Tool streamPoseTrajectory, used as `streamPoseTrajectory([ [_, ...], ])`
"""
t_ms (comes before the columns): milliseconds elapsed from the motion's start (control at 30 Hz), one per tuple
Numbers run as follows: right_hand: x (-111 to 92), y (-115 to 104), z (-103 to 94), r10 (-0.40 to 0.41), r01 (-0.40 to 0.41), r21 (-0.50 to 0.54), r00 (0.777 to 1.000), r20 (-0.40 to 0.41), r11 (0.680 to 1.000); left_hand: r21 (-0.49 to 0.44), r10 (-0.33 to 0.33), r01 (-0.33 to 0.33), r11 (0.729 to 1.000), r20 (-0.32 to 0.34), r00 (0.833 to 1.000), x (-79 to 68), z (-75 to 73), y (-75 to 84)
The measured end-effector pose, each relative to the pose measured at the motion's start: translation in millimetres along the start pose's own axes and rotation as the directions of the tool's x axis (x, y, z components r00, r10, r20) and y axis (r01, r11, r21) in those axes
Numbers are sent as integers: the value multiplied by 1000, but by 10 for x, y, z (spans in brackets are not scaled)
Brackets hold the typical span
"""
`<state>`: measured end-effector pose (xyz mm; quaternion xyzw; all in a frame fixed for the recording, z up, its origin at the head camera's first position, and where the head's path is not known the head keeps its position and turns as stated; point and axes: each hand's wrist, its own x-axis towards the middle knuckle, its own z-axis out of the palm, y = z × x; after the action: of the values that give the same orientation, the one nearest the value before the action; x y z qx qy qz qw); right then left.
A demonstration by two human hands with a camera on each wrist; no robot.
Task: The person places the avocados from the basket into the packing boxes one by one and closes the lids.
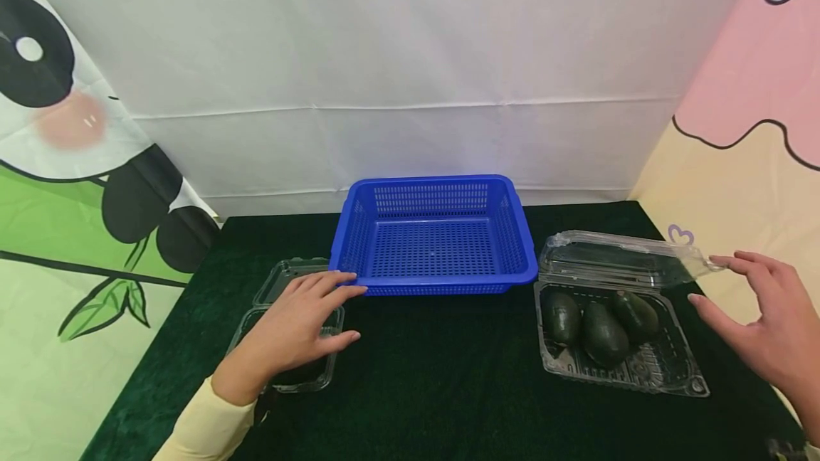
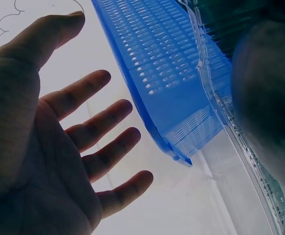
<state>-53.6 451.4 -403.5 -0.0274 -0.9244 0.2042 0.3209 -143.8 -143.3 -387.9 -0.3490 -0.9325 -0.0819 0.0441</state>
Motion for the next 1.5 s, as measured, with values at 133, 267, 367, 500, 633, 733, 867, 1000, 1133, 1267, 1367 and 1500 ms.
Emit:
streamPoseTrajectory([
  [133, -116, -4, -3, 5, -4, 19, 999, -36, 1000, -5, 6, -6, 1000, 0, 1000, 0, 7, 2],
  [267, -236, -15, -16, 32, -31, 14, 999, -29, 999, -2, 6, -6, 1000, -3, 1000, -1, 12, 5],
  [367, -313, -10, -10, 30, -29, 27, 999, -38, 999, 0, 9, -9, 1000, -8, 1000, -2, 12, 12],
  [500, -416, 3, 29, -21, 26, 68, 997, -75, 997, 3, 11, -11, 1000, -9, 1000, -4, 15, 17],
  [633, -513, 3, 69, -74, 79, 56, 994, -79, 995, -5, 14, -14, 1000, -10, 1000, -4, 17, 21],
  [733, -590, -9, 84, -67, 69, 35, 997, -46, 997, -14, 14, -14, 1000, -11, 1000, -3, 16, 24],
  [867, -697, -13, 94, -31, 31, 21, 1000, 3, 999, -11, 11, -11, 1000, -1, 1000, 1, 21, 25],
  [1000, -762, 16, 103, -4, 3, 18, 999, 37, 1000, -9, 11, -10, 1000, 3, 1000, 3, 24, 27],
  [1133, -825, 42, 123, 37, -38, 18, 997, 73, 999, -14, 8, -8, 1000, 6, 1000, 0, 17, 33],
  [1267, -896, 54, 143, 65, -66, 7, 993, 100, 998, -16, 4, -4, 1000, 17, 1000, -2, 9, 44],
  [1367, -932, 63, 154, 66, -66, -8, 992, 105, 998, -22, 4, -4, 1000, 18, 1000, 2, 7, 51],
  [1500, -984, 70, 166, 74, -69, -48, 990, 116, 996, -31, 9, -9, 999, 9, 1000, 8, 13, 52],
])
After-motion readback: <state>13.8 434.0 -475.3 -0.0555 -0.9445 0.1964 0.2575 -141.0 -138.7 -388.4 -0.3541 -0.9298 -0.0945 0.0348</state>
